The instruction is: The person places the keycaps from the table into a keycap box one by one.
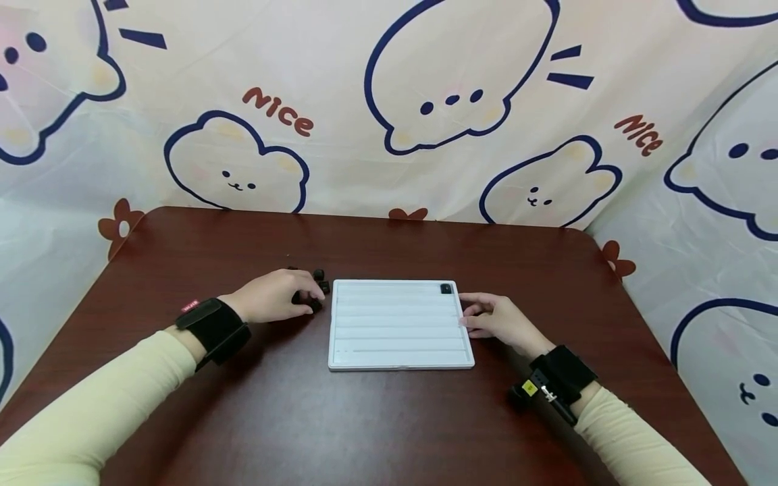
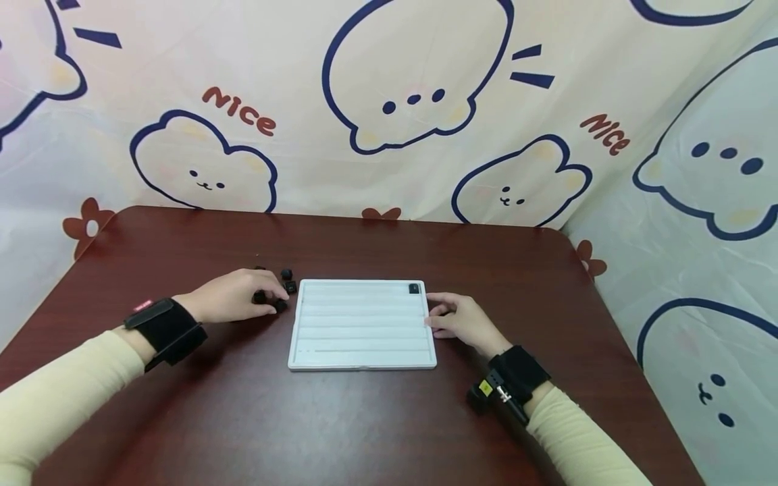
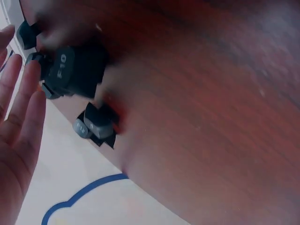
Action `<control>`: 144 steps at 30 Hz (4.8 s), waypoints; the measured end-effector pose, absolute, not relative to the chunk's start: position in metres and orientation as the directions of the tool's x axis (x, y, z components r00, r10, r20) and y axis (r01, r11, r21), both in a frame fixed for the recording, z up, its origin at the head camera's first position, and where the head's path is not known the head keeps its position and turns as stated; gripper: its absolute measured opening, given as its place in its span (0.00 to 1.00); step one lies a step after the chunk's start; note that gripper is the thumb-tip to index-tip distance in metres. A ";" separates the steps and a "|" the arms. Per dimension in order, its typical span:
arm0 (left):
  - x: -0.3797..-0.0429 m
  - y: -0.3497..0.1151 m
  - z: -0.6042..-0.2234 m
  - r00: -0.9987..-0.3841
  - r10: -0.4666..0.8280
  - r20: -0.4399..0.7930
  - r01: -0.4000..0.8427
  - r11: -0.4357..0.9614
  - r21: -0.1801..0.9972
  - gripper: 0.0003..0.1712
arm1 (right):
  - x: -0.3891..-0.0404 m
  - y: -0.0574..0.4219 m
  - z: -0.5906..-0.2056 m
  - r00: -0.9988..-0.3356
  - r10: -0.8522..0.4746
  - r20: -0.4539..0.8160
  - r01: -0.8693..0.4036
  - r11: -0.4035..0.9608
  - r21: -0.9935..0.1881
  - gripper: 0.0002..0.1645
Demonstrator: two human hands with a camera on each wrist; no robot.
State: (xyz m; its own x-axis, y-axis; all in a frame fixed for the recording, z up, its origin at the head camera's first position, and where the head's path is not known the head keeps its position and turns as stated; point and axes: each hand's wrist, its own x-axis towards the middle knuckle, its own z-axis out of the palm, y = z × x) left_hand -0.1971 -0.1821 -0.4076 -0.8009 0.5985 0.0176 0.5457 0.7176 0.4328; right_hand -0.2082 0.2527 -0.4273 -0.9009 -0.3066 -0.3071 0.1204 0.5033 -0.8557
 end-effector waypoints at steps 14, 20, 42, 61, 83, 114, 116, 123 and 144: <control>-0.197 -0.174 -0.408 -0.816 0.578 0.001 0.528 0.745 0.408 0.12 | -0.209 0.253 -0.428 -0.902 -0.303 -0.307 0.118 0.513 -0.850 0.36; -0.199 -0.171 -0.409 -0.802 0.597 0.000 0.551 0.741 0.383 0.11 | -0.208 0.253 -0.427 -0.903 -0.300 -0.309 0.122 0.511 -0.851 0.36; -0.200 -0.165 -0.406 -0.764 0.645 -0.020 0.588 0.709 0.390 0.10 | -0.208 0.254 -0.431 -0.904 -0.286 -0.318 0.141 0.502 -0.853 0.36; -0.195 -0.167 -0.404 -0.774 0.633 0.039 0.605 0.718 0.344 0.10 | -0.206 0.252 -0.429 -0.906 -0.289 -0.309 0.136 0.493 -0.859 0.35; -0.201 -0.161 -0.390 -0.790 0.603 0.110 0.591 0.703 0.395 0.12 | -0.204 0.251 -0.427 -0.906 -0.310 -0.289 0.113 0.481 -0.869 0.35; -0.224 -0.108 -0.382 -0.776 0.627 0.070 0.573 0.653 0.495 0.12 | -0.204 0.250 -0.427 -0.904 -0.307 -0.297 0.120 0.484 -0.867 0.35; -0.226 -0.105 -0.382 -0.777 0.627 0.066 0.568 0.650 0.506 0.11 | -0.204 0.250 -0.427 -0.904 -0.310 -0.295 0.119 0.481 -0.869 0.35; -0.233 -0.092 -0.382 -0.766 0.639 0.075 0.575 0.628 0.525 0.10 | -0.204 0.251 -0.427 -0.906 -0.309 -0.291 0.115 0.481 -0.869 0.35; -0.247 -0.062 -0.384 -0.769 0.639 0.013 0.540 0.639 0.548 0.11 | -0.205 0.252 -0.427 -0.905 -0.312 -0.288 0.114 0.475 -0.873 0.36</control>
